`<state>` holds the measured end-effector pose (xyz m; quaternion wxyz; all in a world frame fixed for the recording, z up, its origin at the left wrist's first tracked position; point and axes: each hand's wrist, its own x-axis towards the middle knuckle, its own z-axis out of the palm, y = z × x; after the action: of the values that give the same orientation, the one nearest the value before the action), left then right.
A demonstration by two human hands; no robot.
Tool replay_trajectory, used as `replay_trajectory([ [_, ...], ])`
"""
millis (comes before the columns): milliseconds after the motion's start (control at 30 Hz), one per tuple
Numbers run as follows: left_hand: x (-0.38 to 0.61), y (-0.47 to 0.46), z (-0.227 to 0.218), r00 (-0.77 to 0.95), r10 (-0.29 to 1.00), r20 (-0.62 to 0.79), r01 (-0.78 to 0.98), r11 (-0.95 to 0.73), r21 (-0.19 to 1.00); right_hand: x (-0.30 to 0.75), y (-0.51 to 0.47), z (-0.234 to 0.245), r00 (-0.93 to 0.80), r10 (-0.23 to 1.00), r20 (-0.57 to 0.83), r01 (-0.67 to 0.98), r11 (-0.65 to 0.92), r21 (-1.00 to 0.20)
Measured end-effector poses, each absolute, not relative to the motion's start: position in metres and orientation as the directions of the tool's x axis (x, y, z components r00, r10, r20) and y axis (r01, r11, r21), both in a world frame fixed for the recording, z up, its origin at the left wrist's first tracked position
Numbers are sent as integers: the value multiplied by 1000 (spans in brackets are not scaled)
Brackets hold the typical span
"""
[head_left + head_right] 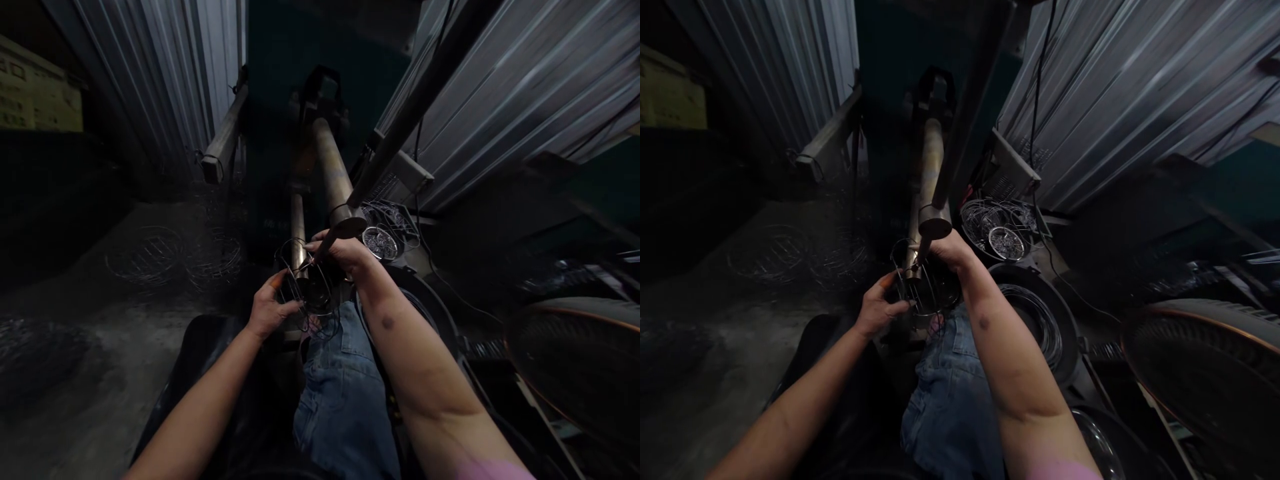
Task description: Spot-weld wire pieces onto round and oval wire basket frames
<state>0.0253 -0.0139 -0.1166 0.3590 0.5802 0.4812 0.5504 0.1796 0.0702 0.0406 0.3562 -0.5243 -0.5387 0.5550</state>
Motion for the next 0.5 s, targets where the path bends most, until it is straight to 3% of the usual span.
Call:
replay_trajectory([
  [200, 22, -12, -112, -61, 926, 373, 287, -341, 895, 216, 39, 28, -80, 979, -188, 155, -174, -973],
  [333, 22, -8, -111, -68, 935, 349, 312, -312, 897, 245, -10, 16, 74, 989, -128, 116, -136, -984],
  [433, 24, -9, -106, -84, 951, 296, 322, -255, 912, 251, -64, -2, 117, 993, -32, 249, -60, -967],
  [500, 29, -14, -103, -99, 951, 294, 358, -242, 902, 240, -104, -18, -2, 1000, -20, 366, -18, -930],
])
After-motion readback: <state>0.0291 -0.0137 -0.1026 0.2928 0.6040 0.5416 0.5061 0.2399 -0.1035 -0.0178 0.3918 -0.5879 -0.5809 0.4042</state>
